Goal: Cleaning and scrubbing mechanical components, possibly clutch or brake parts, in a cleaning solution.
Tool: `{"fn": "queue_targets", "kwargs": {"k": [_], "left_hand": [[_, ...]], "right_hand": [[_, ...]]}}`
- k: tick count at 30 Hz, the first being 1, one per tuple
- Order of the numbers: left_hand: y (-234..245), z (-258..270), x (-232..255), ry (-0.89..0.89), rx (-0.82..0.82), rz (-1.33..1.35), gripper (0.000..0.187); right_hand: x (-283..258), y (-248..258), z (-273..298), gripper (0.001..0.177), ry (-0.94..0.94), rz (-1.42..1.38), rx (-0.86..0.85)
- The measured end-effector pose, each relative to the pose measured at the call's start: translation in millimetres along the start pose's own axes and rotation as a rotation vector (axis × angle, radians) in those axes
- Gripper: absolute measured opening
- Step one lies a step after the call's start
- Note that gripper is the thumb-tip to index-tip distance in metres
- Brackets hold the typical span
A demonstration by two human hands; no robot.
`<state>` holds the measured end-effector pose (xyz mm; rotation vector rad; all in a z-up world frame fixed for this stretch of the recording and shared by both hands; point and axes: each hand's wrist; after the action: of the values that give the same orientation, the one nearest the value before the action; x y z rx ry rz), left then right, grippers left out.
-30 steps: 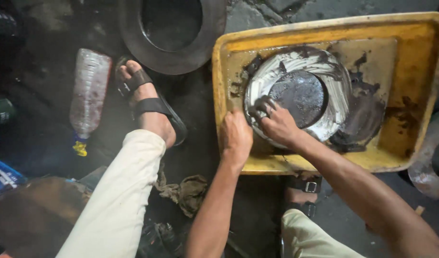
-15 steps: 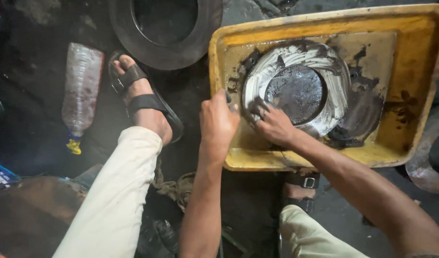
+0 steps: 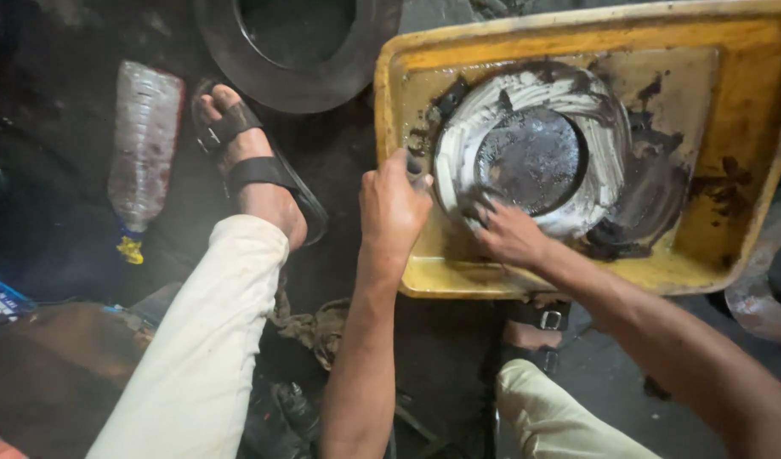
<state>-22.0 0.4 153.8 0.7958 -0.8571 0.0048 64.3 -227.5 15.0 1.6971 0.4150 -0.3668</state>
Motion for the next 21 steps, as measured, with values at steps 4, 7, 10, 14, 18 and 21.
{"fn": "queue_targets", "kwargs": {"k": [4, 7, 10, 14, 18, 21], "left_hand": [[-13, 2, -2, -0.027, 0.032, -0.018, 0.018], [-23, 4, -6, -0.026, 0.037, -0.050, 0.018], [-34, -2, -12, -0.059, 0.056, -0.052, 0.017], [-44, -1, -23, -0.071, 0.021, -0.006, 0.014], [-50, 7, -16, -0.124, 0.046, -0.036, 0.026], [-56, 2, -25, -0.056, 0.032, -0.053, 0.023]], "right_hand": [[40, 16, -60, 0.040, -0.181, -0.005, 0.016], [38, 26, -70, 0.035, -0.223, 0.029, 0.084], [18, 27, -35, 0.045, -0.145, 0.044, 0.095], [-8, 10, 19, 0.052, -0.066, 0.019, -0.003], [15, 22, -21, 0.052, -0.127, -0.048, 0.026], [38, 30, -69, 0.039, -0.203, 0.066, 0.160]]}}
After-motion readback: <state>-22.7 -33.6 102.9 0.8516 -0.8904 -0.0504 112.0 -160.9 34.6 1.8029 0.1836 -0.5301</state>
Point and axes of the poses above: each hand's wrist, its own z-axis away from the middle knuckle, its own y-axis out of the back of the hand, x = y × z
